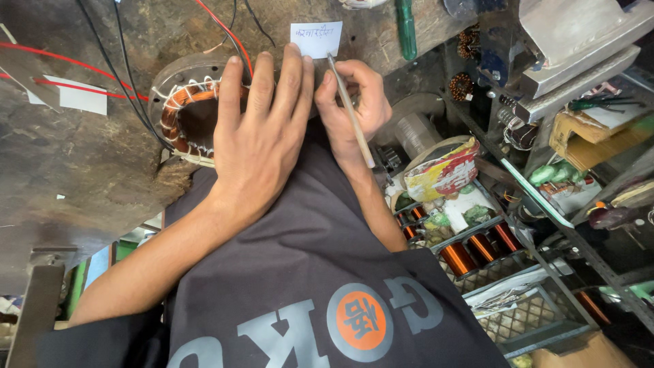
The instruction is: The person writes on small pieces of paper with a pen and places them next to copper-wound motor coils on a workbench. They handle the coils and wires while organizing the labels.
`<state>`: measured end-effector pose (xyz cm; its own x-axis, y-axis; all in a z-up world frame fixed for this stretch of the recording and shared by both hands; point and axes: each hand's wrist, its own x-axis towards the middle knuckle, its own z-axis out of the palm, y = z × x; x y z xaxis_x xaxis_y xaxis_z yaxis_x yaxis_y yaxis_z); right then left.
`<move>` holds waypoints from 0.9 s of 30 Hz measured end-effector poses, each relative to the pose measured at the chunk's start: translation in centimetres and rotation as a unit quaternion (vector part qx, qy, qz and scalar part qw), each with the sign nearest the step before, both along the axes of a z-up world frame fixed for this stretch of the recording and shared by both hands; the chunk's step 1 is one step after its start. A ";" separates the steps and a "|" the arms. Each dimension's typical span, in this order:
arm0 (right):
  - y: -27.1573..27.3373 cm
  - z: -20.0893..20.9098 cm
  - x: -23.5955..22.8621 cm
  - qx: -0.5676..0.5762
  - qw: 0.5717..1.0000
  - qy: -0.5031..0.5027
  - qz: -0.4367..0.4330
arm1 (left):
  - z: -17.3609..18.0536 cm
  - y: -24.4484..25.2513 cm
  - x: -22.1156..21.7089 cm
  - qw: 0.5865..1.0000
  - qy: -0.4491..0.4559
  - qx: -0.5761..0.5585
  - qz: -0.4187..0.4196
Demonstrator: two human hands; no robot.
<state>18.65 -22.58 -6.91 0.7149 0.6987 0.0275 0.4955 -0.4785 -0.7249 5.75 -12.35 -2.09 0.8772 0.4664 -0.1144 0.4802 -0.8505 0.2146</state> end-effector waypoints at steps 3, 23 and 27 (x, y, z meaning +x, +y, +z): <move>0.1 0.0 -0.1 -0.004 1.000 0.001 -0.007 | 0.0 0.0 0.0 1.000 -0.002 -0.004 0.002; 0.3 0.4 0.0 0.000 1.000 -0.002 -0.009 | -0.1 -0.1 0.0 1.000 -0.012 0.001 0.005; 0.2 0.6 -0.1 -0.016 1.000 -0.012 -0.010 | -0.1 -0.2 -0.1 1.000 -0.011 -0.002 0.006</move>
<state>18.51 -22.42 -6.32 0.7282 0.6850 0.0223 0.5027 -0.5117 -0.6967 5.66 -12.52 -2.21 0.8735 0.4768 -0.0981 0.4861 -0.8434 0.2288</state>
